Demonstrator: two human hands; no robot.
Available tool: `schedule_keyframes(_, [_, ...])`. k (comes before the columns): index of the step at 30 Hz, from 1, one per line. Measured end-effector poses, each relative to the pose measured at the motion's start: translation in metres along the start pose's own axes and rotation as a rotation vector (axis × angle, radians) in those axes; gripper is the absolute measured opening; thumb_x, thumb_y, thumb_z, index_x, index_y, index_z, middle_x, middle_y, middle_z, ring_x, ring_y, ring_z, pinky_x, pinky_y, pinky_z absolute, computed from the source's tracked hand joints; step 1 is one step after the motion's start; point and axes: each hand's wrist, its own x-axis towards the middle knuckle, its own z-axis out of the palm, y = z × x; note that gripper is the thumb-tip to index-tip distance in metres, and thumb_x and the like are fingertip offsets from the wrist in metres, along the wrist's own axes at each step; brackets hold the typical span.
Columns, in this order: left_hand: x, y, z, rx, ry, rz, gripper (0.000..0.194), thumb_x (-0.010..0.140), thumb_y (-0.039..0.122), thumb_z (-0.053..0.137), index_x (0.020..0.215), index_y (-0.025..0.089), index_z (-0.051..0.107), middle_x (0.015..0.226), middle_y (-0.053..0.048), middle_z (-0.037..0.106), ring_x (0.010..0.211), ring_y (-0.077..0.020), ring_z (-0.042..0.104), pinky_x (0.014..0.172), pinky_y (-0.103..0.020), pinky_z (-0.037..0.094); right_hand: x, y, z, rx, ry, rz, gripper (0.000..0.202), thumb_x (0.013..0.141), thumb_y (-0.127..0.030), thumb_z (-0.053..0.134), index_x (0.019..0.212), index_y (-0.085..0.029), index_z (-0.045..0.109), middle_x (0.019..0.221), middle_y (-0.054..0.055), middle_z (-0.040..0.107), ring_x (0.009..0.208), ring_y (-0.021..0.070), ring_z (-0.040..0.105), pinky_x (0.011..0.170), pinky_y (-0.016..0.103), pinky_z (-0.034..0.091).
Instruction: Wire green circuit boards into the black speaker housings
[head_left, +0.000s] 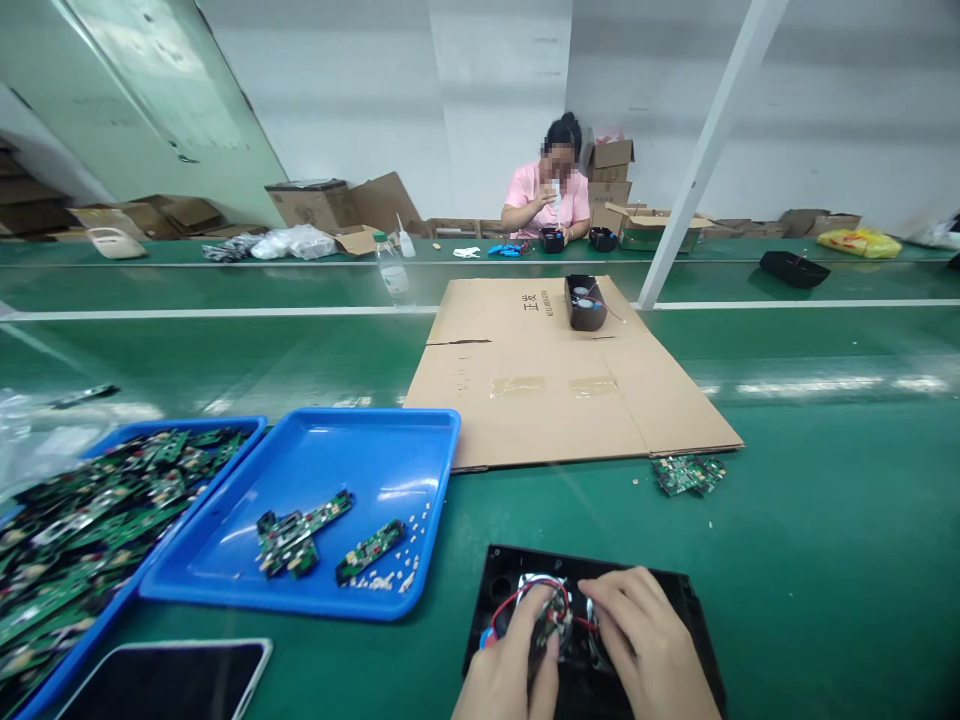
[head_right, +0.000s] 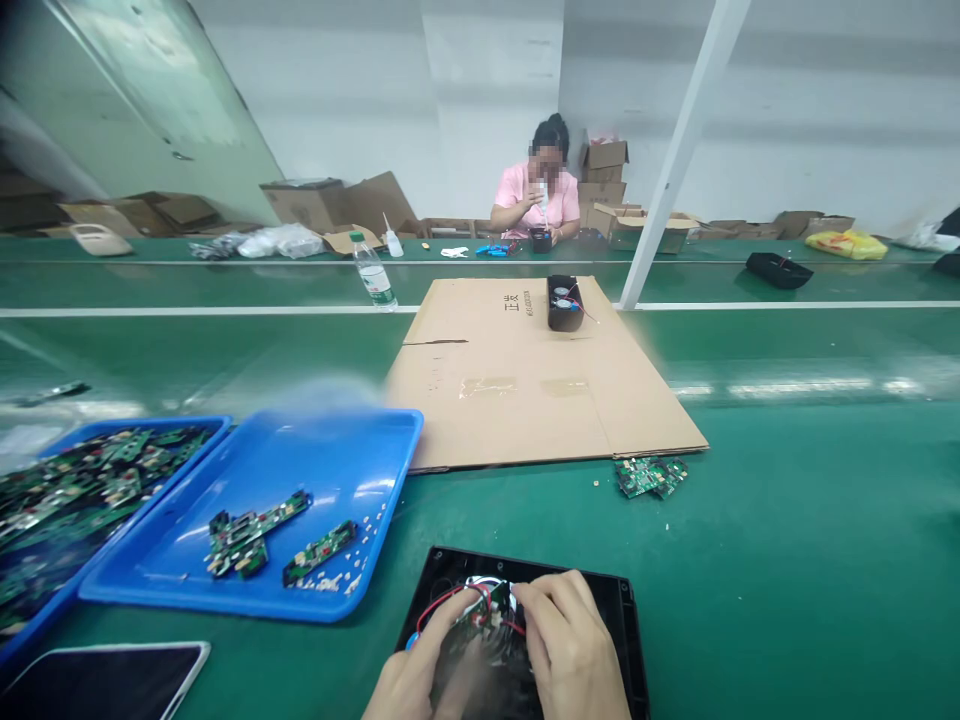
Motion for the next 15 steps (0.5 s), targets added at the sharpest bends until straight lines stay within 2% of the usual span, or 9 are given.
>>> schedule_keyframes(3, [-0.0007,-0.0038,0.0,0.057,-0.008,-0.005,0.046,0.096,0.045,0.045,0.132,0.03,0.07,0.058,-0.001,0.072,0.044,-0.0232,0.065,0.076,-0.032,0.064,0.0048,-0.0019,-0.0022,-0.039,0.014,-0.014,0.026,0.107,-0.015,0.04,0.117,-0.02,0.064,0.095,0.003,0.067,0.084,0.0123,0.066,0.072,0.019,0.057])
schedule_keyframes(5, [-0.0013,-0.0035,-0.001,0.096,0.003,-0.024,0.049,0.097,0.048,0.045,0.133,0.028,0.07,0.066,-0.004,0.076,0.044,-0.0231,0.064,0.078,-0.033,0.064,0.0043,-0.0021,-0.0022,-0.048,-0.023,-0.02,0.023,0.108,-0.018,0.042,0.112,-0.02,0.064,0.092,0.002,0.068,0.08,0.0127,0.065,0.069,0.021,0.056])
schedule_keyframes(9, [-0.0003,0.0018,-0.0026,0.072,0.004,-0.039,0.049,0.097,0.047,0.045,0.134,0.028,0.07,0.079,-0.007,0.081,0.055,-0.0246,0.072,0.075,-0.031,0.063,-0.0003,0.0009,-0.0011,-0.089,-0.106,-0.043,0.017,0.106,-0.021,0.047,0.103,-0.02,0.064,0.087,0.0,0.067,0.074,0.0138,0.063,0.065,0.025,0.051])
schedule_keyframes(15, [0.0061,0.0053,-0.0031,0.021,-0.051,-0.01,0.047,0.094,0.041,0.044,0.131,0.029,0.071,0.063,-0.004,0.075,0.046,-0.0227,0.066,0.079,-0.032,0.063,0.0051,-0.0001,-0.0034,-0.116,-0.072,-0.132,0.017,0.104,-0.016,0.047,0.1,-0.02,0.064,0.081,-0.001,0.064,0.07,0.0133,0.059,0.065,0.026,0.046])
